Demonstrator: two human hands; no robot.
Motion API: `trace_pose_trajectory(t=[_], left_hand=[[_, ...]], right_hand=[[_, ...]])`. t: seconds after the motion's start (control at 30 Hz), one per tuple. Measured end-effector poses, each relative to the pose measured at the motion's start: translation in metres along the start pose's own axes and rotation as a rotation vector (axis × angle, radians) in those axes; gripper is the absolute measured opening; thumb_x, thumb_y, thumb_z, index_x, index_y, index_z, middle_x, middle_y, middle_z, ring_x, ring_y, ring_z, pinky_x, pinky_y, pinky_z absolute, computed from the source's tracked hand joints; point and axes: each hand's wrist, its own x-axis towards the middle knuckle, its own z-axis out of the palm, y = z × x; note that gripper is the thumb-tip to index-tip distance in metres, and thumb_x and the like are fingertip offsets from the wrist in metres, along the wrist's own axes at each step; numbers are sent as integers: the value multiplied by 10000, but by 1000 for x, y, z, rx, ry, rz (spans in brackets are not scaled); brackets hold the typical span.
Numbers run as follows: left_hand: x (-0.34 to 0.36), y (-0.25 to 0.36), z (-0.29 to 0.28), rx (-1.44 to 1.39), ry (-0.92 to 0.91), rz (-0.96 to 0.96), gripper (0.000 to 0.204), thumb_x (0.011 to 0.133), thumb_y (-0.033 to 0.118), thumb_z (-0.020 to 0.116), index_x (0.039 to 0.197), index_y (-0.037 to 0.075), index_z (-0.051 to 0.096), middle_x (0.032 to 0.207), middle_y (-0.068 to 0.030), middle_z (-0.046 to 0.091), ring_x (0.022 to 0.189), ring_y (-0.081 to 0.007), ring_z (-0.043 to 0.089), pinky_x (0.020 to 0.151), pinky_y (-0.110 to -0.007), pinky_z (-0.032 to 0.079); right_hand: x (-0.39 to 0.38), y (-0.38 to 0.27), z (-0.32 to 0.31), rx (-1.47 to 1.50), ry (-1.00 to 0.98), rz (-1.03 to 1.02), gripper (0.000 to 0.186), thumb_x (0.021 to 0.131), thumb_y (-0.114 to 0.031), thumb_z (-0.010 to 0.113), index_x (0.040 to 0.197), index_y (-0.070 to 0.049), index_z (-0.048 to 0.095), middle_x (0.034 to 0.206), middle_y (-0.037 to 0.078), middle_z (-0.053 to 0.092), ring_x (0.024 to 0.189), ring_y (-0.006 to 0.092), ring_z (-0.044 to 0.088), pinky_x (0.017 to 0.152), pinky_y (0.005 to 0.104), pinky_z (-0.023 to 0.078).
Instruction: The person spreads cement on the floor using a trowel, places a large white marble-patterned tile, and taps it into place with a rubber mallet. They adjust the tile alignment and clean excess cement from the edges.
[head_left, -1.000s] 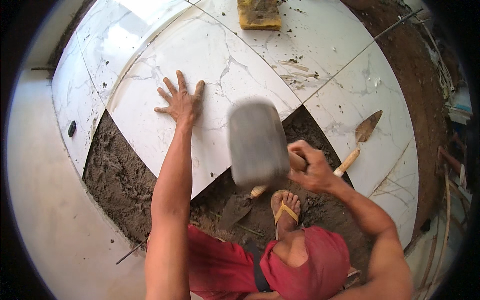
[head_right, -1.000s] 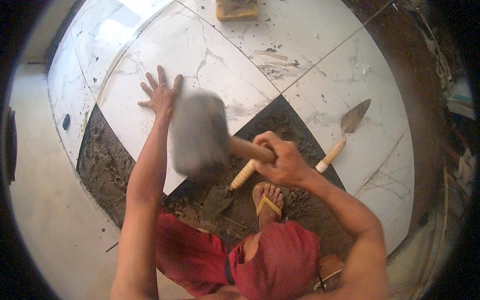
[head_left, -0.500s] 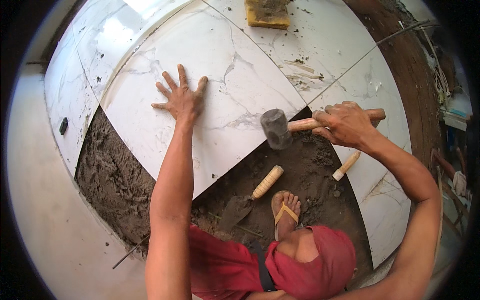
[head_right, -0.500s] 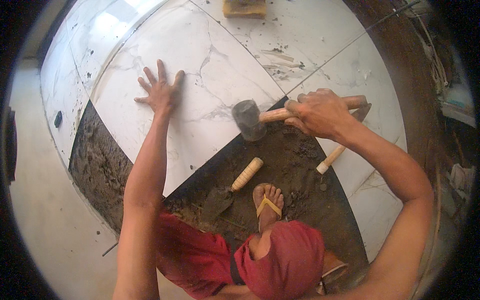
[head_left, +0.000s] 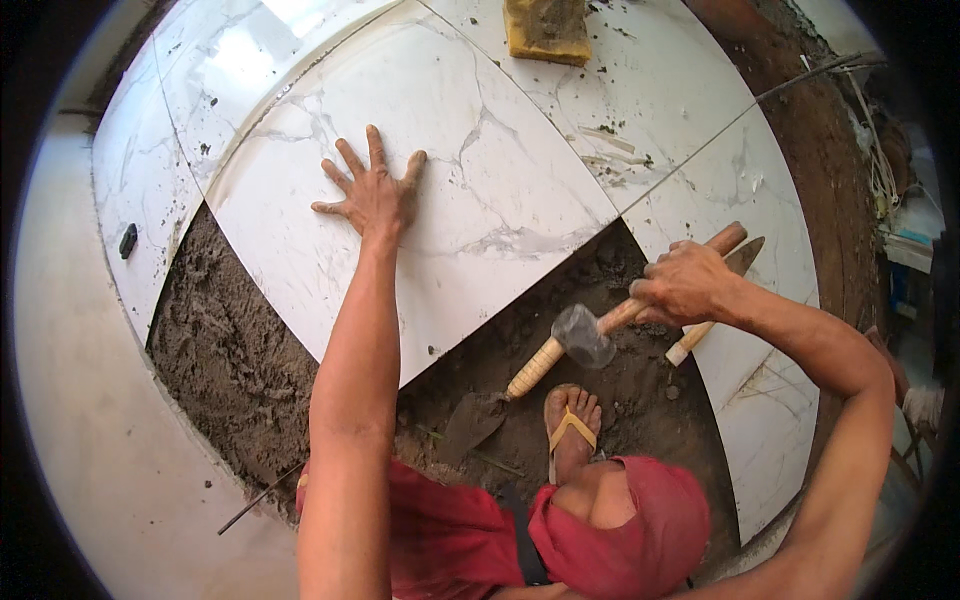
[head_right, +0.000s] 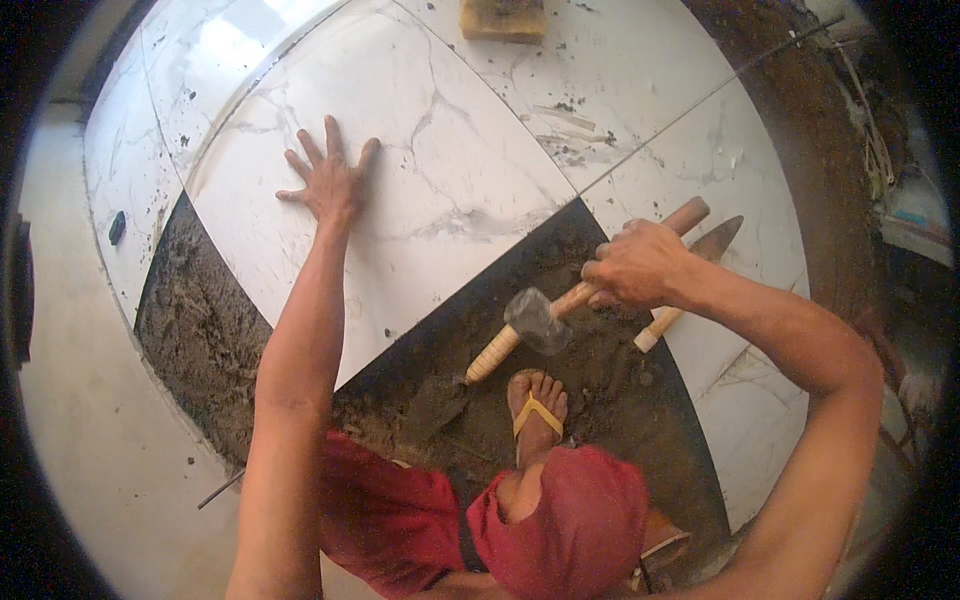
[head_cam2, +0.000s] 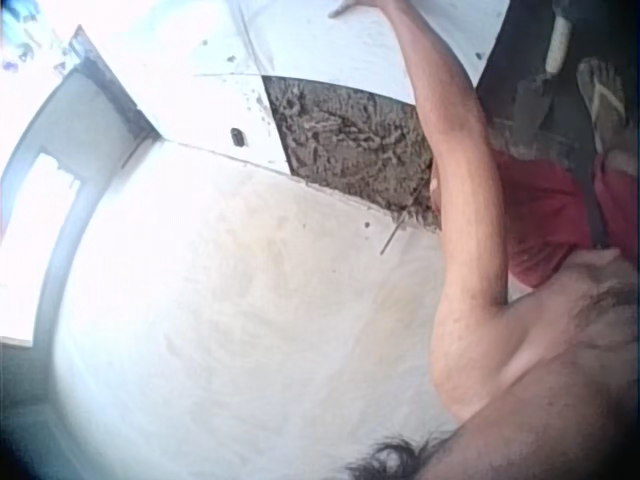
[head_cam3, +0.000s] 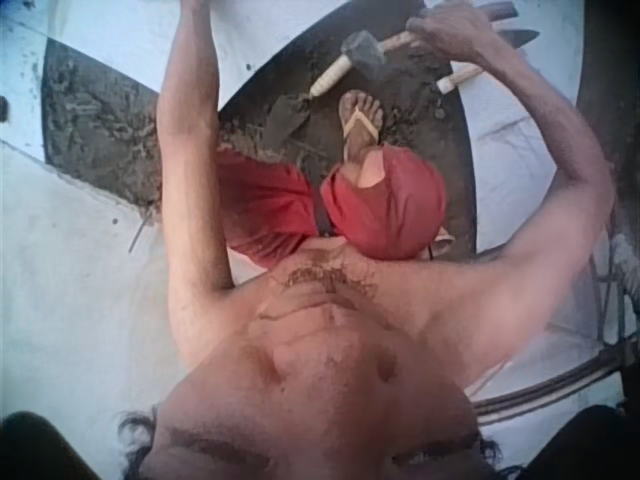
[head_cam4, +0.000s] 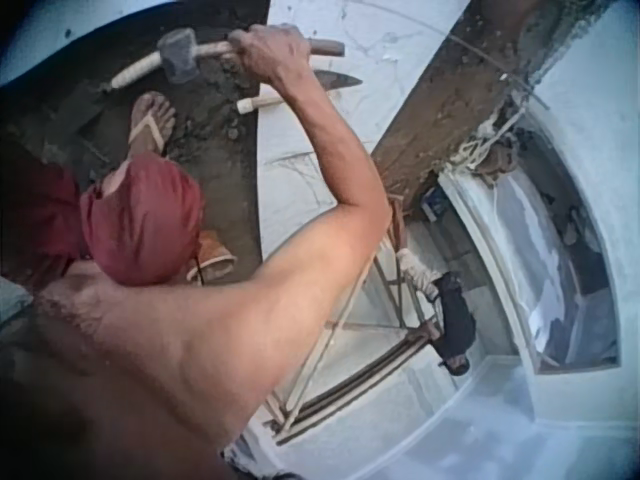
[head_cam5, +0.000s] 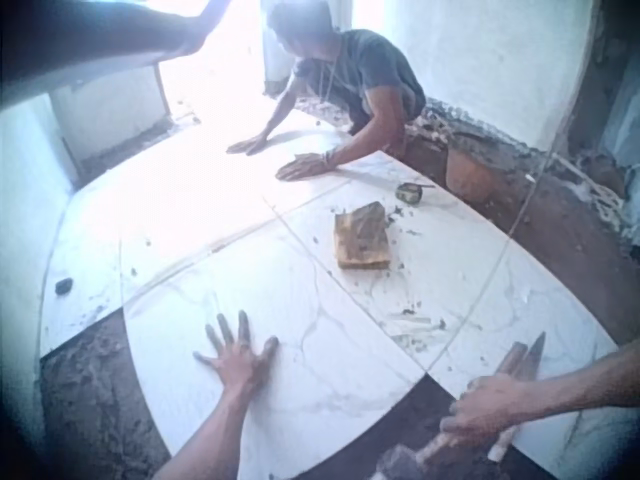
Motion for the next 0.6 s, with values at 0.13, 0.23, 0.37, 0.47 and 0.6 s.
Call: trace_pose_trajectory(t=[0.13,0.23,0.37,0.47,0.6], left_hand=[[2,5,-4,3,-11,1,879,797,786,425,1515,315,233,1591,-127,123,1445,-438,54,988,-822,49],[-3,1,-4,15,-49,-10,873,805,777,423,1519,319,215,1596,-123,104,1447,-434,48,988,-822,46],[0,1,-10,22,-93,-21,844,841,723,413,1530,297,177,1601,-110,91,1454,-419,43,1006,-806,42],[4,5,-8,-1,-73,-44,788,903,619,369,1541,218,139,1607,-78,94,1467,-372,39,1050,-761,30],[7,1,3,-43,-22,-101,686,973,455,291,1537,104,118,1612,-23,102,1481,-291,40,1102,-692,10]], right_hand=[[6,1,5,-43,82,80,314,842,-451,637,929,-150,651,795,76,677,794,282,676,751,430,492],[1,-10,2,236,160,140,338,854,-451,636,960,-130,652,758,97,663,736,292,663,670,414,496],[25,-39,1,829,471,193,341,910,-421,590,1011,-99,640,770,156,652,716,349,640,648,425,495],[88,-54,-2,1003,768,355,346,929,-386,562,1071,-75,618,802,194,659,754,395,643,677,471,493],[175,-48,-18,1032,1014,437,366,923,-326,553,1114,-16,588,920,246,656,872,416,639,774,505,489]])
